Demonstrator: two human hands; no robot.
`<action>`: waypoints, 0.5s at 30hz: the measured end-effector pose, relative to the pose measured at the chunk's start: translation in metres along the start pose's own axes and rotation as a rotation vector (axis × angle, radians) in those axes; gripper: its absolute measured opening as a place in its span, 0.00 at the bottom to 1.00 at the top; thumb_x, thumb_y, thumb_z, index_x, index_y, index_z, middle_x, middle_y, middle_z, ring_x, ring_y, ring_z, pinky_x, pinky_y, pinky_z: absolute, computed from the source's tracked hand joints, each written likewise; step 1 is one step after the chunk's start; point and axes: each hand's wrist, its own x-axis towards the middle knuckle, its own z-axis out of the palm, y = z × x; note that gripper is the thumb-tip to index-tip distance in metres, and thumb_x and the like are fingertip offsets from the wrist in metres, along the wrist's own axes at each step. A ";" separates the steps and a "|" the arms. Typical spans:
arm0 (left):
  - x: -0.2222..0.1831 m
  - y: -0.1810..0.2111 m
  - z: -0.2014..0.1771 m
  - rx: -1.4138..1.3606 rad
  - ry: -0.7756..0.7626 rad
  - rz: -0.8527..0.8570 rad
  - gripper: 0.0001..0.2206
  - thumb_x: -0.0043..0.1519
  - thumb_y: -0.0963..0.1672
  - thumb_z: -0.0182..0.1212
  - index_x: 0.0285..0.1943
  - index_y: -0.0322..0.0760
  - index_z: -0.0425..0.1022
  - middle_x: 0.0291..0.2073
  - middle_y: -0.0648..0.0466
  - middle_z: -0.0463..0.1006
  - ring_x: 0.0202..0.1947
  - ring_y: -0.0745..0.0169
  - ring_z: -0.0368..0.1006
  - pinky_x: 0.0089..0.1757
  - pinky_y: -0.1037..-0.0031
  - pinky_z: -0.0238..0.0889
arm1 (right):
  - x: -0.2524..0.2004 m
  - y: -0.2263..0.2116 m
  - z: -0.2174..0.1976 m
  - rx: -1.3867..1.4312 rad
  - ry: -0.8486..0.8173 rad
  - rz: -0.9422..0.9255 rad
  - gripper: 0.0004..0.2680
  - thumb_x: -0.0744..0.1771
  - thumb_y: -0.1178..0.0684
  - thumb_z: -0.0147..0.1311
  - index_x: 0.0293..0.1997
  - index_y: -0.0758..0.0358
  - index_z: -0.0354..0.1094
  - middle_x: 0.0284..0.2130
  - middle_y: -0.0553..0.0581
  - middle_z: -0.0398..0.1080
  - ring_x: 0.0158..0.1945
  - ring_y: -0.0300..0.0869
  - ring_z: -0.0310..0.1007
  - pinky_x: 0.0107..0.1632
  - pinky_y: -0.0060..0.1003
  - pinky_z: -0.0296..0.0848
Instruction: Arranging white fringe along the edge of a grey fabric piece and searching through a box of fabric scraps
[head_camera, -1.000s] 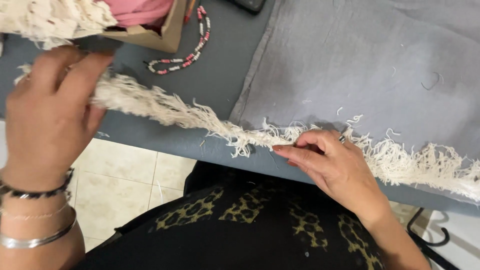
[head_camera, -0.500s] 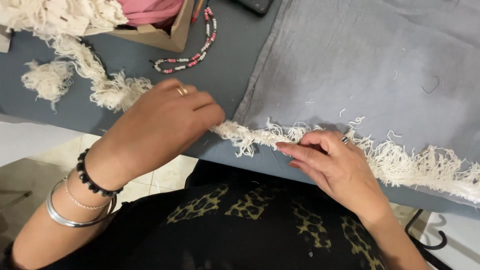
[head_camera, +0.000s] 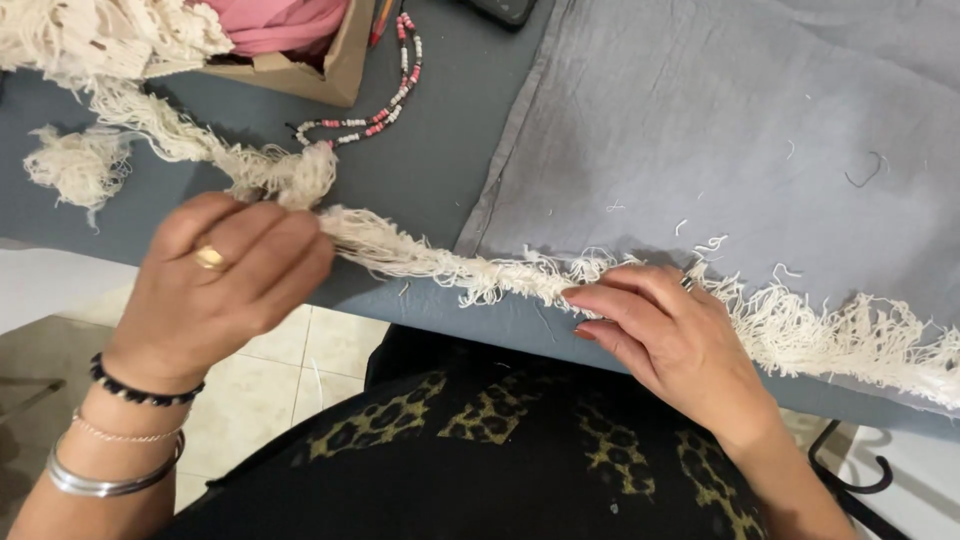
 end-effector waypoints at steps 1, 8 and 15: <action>-0.008 -0.001 0.000 -0.033 -0.004 -0.042 0.09 0.67 0.39 0.79 0.45 0.48 0.82 0.49 0.58 0.83 0.47 0.61 0.76 0.53 0.69 0.63 | 0.000 0.000 0.001 -0.036 0.011 -0.005 0.12 0.68 0.52 0.60 0.58 0.53 0.69 0.47 0.53 0.67 0.40 0.39 0.73 0.35 0.33 0.74; -0.009 0.002 0.000 -0.120 -0.081 -0.245 0.10 0.64 0.41 0.81 0.47 0.48 0.82 0.46 0.60 0.87 0.44 0.62 0.77 0.55 0.71 0.51 | 0.001 -0.002 0.002 -0.011 0.013 0.000 0.12 0.67 0.53 0.61 0.57 0.52 0.70 0.46 0.52 0.68 0.40 0.40 0.73 0.39 0.35 0.75; 0.069 0.024 -0.004 -0.674 -0.129 -0.175 0.13 0.66 0.49 0.65 0.55 0.43 0.75 0.47 0.56 0.77 0.50 0.52 0.71 0.54 0.58 0.58 | 0.003 -0.005 0.001 -0.030 0.013 0.001 0.12 0.67 0.53 0.62 0.56 0.53 0.71 0.48 0.53 0.69 0.46 0.42 0.73 0.43 0.37 0.75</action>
